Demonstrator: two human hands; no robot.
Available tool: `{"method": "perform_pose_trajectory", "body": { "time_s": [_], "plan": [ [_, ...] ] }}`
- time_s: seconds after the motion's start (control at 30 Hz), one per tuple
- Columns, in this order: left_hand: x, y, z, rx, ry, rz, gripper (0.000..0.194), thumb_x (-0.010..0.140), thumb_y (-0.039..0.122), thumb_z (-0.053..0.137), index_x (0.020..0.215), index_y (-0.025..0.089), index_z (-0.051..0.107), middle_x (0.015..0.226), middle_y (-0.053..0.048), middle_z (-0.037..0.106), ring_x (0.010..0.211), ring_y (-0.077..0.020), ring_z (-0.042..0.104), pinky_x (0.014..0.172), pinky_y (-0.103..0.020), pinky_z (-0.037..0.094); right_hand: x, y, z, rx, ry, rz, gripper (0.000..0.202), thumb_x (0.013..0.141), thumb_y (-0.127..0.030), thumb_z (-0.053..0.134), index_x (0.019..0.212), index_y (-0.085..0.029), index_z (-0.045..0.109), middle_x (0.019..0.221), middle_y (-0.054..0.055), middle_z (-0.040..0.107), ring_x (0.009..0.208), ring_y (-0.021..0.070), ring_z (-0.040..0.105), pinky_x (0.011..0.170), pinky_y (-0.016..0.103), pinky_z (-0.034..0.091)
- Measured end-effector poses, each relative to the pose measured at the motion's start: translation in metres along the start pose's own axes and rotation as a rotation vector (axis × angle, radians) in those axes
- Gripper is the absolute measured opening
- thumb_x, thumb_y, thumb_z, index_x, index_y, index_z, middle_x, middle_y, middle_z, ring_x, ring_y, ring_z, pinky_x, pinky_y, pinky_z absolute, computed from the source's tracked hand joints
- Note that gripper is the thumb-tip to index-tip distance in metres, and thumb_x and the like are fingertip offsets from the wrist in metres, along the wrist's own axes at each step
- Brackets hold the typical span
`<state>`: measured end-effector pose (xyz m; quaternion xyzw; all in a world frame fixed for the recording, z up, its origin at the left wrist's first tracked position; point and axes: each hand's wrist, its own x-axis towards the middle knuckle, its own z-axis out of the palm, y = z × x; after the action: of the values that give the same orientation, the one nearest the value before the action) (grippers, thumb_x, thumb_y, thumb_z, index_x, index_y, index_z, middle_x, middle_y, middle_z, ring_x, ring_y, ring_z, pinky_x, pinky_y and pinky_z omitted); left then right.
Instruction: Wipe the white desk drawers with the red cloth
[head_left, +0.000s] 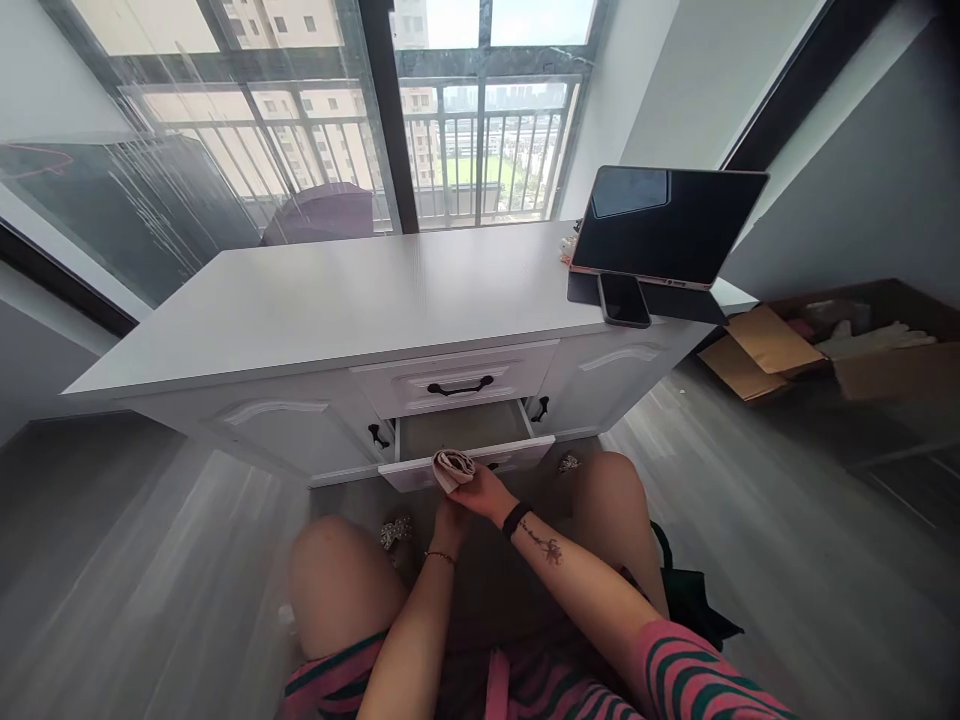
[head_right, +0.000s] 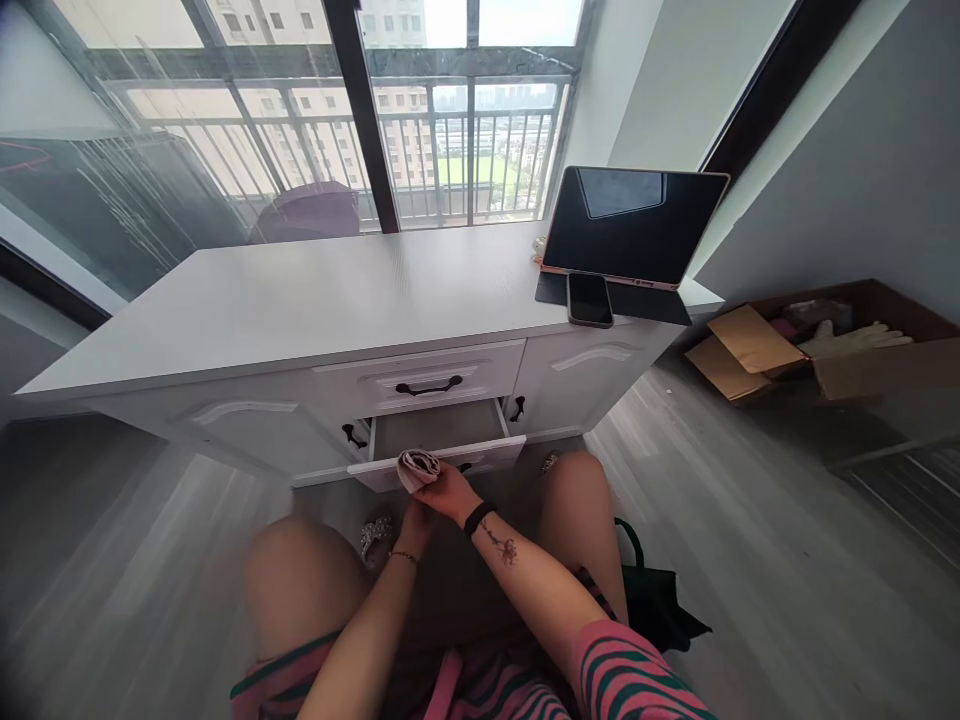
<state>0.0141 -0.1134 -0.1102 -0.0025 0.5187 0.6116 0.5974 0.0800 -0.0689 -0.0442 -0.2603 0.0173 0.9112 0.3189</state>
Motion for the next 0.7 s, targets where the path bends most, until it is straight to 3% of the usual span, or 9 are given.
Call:
{"method": "perform_pose_trajectory", "body": {
  "time_s": [0.13, 0.47, 0.7],
  "plan": [
    [0.000, 0.001, 0.008, -0.084, -0.031, -0.043, 0.026, 0.081, -0.003, 0.050, 0.073, 0.018, 0.063, 0.080, -0.003, 0.068, 0.085, -0.0143, 0.068, 0.090, -0.029, 0.053, -0.029, -0.039, -0.016, -0.020, 0.026, -0.060, 0.031, 0.089, -0.009, 0.037, 0.104, -0.013, 0.064, 0.105, 0.009, 0.071, 0.100, 0.0161, 0.067, 0.091, 0.032, 0.053],
    [0.015, -0.006, 0.008, -0.101, 0.045, -0.012, 0.025, 0.081, -0.001, 0.061, 0.066, 0.020, 0.059, 0.073, 0.002, 0.061, 0.071, -0.0086, 0.062, 0.084, -0.024, 0.051, -0.081, -0.122, -0.062, -0.247, 0.169, -0.243, 0.030, 0.088, -0.010, 0.037, 0.092, -0.015, 0.066, 0.097, 0.010, 0.072, 0.094, 0.0162, 0.069, 0.091, 0.035, 0.053],
    [0.032, -0.007, 0.013, -0.085, 0.068, 0.047, 0.026, 0.076, -0.002, 0.065, 0.066, 0.020, 0.055, 0.072, 0.004, 0.060, 0.071, -0.0079, 0.063, 0.085, -0.024, 0.051, -0.110, -0.172, -0.071, -0.344, 0.238, -0.360, 0.028, 0.085, -0.010, 0.038, 0.085, -0.017, 0.065, 0.087, 0.008, 0.071, 0.087, 0.0180, 0.070, 0.086, 0.039, 0.055]
  ]
}}
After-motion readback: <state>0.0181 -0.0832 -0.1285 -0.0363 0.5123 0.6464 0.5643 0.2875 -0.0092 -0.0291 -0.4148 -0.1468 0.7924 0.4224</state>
